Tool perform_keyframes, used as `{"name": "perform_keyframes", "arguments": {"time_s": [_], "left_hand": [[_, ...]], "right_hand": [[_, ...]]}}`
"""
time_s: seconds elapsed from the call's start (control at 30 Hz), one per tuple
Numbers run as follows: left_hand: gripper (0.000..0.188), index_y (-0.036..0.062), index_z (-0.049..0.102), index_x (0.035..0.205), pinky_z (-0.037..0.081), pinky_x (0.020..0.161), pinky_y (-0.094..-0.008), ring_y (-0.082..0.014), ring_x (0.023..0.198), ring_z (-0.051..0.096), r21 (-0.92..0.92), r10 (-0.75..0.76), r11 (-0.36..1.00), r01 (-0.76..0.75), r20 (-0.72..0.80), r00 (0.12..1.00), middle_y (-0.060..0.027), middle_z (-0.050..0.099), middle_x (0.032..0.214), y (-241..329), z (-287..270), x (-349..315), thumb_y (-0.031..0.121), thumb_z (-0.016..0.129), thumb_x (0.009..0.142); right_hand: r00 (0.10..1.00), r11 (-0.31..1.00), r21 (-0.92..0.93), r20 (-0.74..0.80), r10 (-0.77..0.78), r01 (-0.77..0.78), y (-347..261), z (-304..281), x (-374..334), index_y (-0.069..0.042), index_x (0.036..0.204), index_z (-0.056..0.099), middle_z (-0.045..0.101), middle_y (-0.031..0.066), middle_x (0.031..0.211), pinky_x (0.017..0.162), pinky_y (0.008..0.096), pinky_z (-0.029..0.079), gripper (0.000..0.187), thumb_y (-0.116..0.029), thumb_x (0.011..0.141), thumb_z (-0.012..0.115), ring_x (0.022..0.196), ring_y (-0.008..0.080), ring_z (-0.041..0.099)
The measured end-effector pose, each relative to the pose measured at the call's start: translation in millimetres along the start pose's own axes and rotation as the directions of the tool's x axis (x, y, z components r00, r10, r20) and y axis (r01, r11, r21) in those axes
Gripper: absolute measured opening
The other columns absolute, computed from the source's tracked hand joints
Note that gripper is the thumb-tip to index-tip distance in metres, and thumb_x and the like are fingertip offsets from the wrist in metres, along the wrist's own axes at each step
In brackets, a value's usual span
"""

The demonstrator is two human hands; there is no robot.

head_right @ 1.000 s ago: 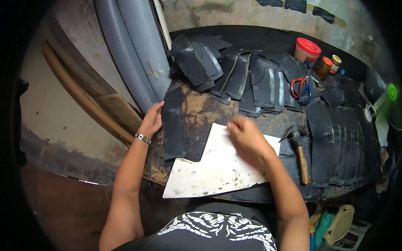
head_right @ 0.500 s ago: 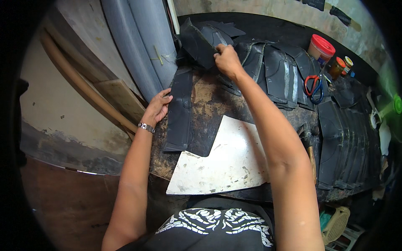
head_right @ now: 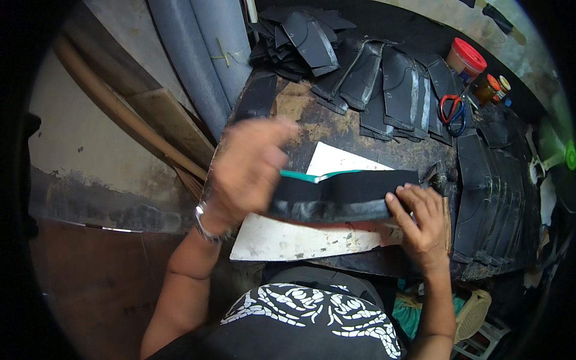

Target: The person repeatedly hammers the edges of black rubber shoe parts on a white board, then folds and presses the edges by hand. The person handles multiple similar parts one at a time, using a hammer and hands to shape and flatten the edges.

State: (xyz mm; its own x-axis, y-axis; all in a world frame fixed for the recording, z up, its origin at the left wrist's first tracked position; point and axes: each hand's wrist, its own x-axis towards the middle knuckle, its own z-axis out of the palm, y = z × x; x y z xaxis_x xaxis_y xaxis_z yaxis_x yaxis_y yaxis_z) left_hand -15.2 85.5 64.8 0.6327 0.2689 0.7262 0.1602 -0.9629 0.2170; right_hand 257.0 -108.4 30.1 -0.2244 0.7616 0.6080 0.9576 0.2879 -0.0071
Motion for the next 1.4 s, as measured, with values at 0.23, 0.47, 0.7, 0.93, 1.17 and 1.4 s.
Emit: {"name": "perform_keyframes", "arguments": {"time_s": [0.23,0.47,0.7,0.93,1.17,1.4], "left_hand": [[0.053,-0.0055,0.058,0.133,0.048,0.088,-0.04,-0.0289,0.105,0.059,-0.135,0.014,0.987,0.084,0.598,0.801,-0.0168,0.06,0.12,80.3,68.8,-12.9,0.026,0.071,0.092],[0.028,0.0009,0.066,0.109,0.046,0.083,-0.0401,-0.0306,0.098,0.059,-0.255,-0.064,0.934,0.248,0.565,0.823,-0.0127,0.058,0.106,80.0,90.7,-22.3,0.007,0.075,0.083],[0.019,0.003,0.067,0.098,0.047,0.076,-0.0396,-0.0292,0.084,0.058,-0.143,-0.133,0.967,0.211,0.424,0.896,-0.0089,0.058,0.089,63.4,101.3,-18.1,0.001,0.073,0.081],[0.016,0.0025,0.068,0.099,0.047,0.076,-0.0386,-0.0275,0.085,0.058,-0.136,-0.146,0.966,0.22,0.417,0.897,-0.0092,0.058,0.089,64.6,104.4,-17.4,0.004,0.073,0.084],[0.023,-0.0015,0.069,0.103,0.05,0.076,-0.0393,-0.0283,0.087,0.06,-0.172,-0.101,0.97,0.17,0.351,0.931,-0.0113,0.058,0.095,57.5,125.2,-10.2,-0.002,0.074,0.081],[0.02,-0.0018,0.071,0.102,0.051,0.071,-0.0368,-0.0263,0.083,0.063,-0.098,-0.045,0.992,0.075,0.28,0.959,-0.0102,0.064,0.093,65.0,135.9,-11.4,0.003,0.072,0.083]], "right_hand": [[0.884,0.829,0.363,0.362,0.296,-0.426,-11.6,2.6,-58.2,-0.006,0.144,0.055,0.054,0.0197,0.135,0.108,0.0454,0.044,0.073,0.005,0.074,0.072,0.125,0.037,0.054],[0.864,0.762,0.419,0.331,0.379,-0.494,-13.2,1.7,-46.7,-0.002,0.116,0.058,0.053,0.016,0.122,0.102,0.0445,0.044,0.04,0.006,0.078,0.071,0.117,0.035,0.053],[0.789,0.467,0.871,-0.179,0.588,-0.151,-79.8,-107.1,22.4,0.001,0.105,0.072,0.069,0.0127,0.09,0.073,0.0389,0.056,0.022,-0.005,0.084,0.071,0.077,0.0281,0.066],[0.872,0.326,0.94,-0.073,0.484,-0.103,-112.5,-162.1,44.7,-0.009,0.109,0.065,0.051,0.0009,0.088,0.067,0.0327,0.044,0.017,-0.022,0.098,0.065,0.077,0.0152,0.045],[0.806,0.629,0.725,-0.179,0.564,-0.279,-53.8,-114.4,21.5,0.001,0.114,0.066,0.06,0.0139,0.101,0.08,0.0368,0.05,0.027,-0.019,0.097,0.06,0.088,0.0212,0.058],[0.644,0.628,-0.401,0.114,0.756,-0.667,43.4,8.8,-88.1,-0.004,0.147,0.048,0.061,0.0194,0.112,0.082,0.0407,0.053,0.047,-0.016,0.103,0.059,0.096,0.0358,0.064]]}}
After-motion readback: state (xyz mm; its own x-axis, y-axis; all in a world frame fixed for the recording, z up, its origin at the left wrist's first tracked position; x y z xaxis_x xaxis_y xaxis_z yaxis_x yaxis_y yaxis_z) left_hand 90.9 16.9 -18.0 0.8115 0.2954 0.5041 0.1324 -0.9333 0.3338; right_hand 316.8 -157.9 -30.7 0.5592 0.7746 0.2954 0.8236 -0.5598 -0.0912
